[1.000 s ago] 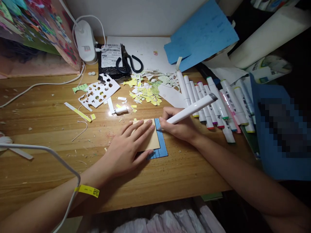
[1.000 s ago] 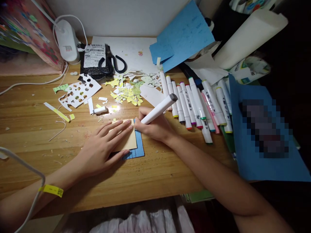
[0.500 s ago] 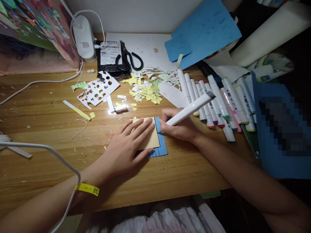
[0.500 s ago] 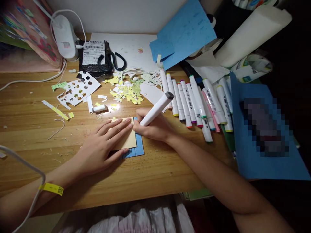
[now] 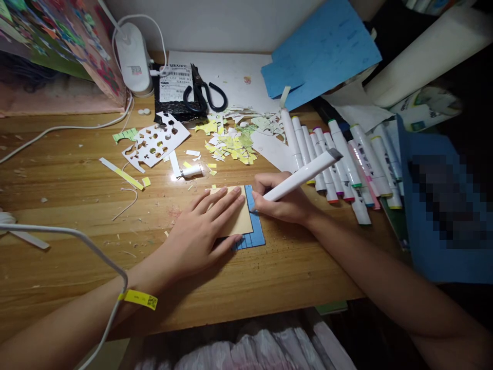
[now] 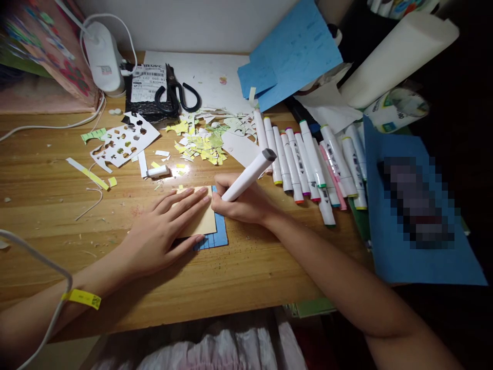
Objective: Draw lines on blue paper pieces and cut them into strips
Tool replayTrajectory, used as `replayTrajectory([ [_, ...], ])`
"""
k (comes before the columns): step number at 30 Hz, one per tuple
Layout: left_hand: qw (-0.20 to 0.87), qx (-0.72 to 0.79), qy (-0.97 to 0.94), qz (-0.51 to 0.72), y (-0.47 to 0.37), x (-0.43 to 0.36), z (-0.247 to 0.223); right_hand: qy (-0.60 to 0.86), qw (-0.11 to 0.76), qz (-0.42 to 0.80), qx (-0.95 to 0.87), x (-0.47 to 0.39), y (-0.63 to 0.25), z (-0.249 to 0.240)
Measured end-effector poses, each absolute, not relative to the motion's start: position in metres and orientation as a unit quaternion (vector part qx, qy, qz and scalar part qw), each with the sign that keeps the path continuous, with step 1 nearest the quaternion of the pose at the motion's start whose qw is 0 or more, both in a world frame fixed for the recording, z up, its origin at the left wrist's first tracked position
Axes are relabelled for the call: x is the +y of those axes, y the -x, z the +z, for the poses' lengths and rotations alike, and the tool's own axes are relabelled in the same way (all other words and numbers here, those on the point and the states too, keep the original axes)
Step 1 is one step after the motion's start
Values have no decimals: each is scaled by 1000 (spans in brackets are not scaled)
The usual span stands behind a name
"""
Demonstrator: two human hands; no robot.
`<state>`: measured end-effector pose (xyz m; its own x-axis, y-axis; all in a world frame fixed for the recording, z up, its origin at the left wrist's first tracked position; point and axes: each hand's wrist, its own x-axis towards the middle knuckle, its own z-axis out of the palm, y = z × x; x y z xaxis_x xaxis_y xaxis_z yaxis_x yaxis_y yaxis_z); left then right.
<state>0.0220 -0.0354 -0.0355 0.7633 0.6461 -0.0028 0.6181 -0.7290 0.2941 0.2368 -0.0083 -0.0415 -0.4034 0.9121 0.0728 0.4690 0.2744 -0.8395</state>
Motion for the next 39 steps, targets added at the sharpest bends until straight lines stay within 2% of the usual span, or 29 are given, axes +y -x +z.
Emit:
replayTrajectory([
  [19,140,342,-928,46,-20,-37,-35,453,287,386,-750,-9,-236,-41],
  [39,161,344,-924,38,-22,-36,-32,359,265,377,-811,-9,-234,-37],
])
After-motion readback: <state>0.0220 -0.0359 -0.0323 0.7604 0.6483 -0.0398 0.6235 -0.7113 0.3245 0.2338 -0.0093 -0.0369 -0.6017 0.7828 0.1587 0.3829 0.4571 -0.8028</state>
